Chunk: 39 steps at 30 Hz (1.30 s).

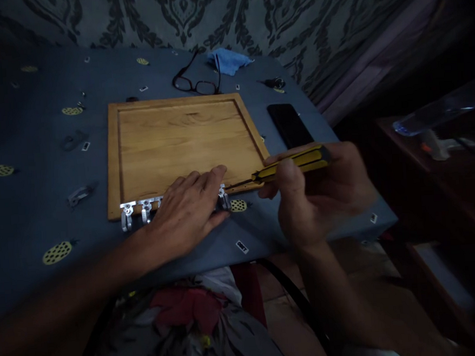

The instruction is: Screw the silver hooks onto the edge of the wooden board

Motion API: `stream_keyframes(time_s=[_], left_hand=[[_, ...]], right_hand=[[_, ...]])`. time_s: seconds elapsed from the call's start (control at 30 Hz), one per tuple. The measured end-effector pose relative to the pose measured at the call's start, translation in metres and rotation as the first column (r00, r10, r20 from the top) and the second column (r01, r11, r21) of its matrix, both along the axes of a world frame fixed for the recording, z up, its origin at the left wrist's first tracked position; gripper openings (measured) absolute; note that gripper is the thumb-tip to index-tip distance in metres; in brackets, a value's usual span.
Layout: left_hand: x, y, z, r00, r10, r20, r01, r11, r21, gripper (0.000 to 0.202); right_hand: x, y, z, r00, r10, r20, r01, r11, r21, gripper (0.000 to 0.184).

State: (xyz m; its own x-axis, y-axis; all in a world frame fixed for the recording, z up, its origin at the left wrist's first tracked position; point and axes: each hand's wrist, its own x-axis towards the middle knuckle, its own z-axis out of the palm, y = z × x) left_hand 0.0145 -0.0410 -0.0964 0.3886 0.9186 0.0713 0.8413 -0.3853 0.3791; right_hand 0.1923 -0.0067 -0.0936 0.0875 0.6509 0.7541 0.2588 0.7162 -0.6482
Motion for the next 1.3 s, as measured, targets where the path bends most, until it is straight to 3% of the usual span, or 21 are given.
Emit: stream_keyframes(time_s=[0.2, 0.57, 0.67, 0.83, 0.93, 1.1, 1.3], left_hand=[[0.001, 0.000, 0.000, 1.000, -0.001, -0.022, 0.002, 1.000, 0.013, 0.065], [0.001, -0.001, -0.003, 1.000, -0.004, -0.004, 0.004, 0.999, 0.037, 0.065], [0.002, 0.000, -0.003, 1.000, -0.011, -0.003, 0.011, 1.000, 0.028, 0.065], [0.002, 0.000, -0.004, 1.000, -0.002, 0.015, 0.002, 0.999, 0.033, 0.065], [0.001, 0.000, -0.003, 0.999, -0.016, 0.032, 0.016, 1.000, 0.014, 0.066], [0.002, 0.000, 0.000, 1.000, 0.003, 0.028, -0.002, 1.000, -0.024, 0.065], [0.004, 0.000, -0.001, 1.000, 0.009, -0.019, -0.009, 1.000, 0.007, 0.063]], right_hand=[[0.002, 0.000, -0.012, 0.996, 0.093, -0.004, -0.093, 0.993, -0.067, 0.011], [0.002, -0.001, -0.009, 0.993, 0.105, 0.058, -0.100, 0.992, -0.078, 0.012], [0.006, -0.001, -0.003, 0.982, 0.163, 0.099, -0.147, 0.978, -0.145, 0.005], [0.016, -0.003, 0.018, 0.910, 0.338, 0.240, -0.268, 0.922, -0.280, 0.018], [0.021, -0.002, 0.025, 0.877, 0.387, 0.286, -0.302, 0.906, -0.297, 0.016], [0.019, 0.001, 0.018, 0.913, 0.325, 0.247, -0.252, 0.924, -0.287, 0.011], [0.011, 0.001, 0.011, 0.956, 0.222, 0.192, -0.156, 0.938, -0.310, 0.021]])
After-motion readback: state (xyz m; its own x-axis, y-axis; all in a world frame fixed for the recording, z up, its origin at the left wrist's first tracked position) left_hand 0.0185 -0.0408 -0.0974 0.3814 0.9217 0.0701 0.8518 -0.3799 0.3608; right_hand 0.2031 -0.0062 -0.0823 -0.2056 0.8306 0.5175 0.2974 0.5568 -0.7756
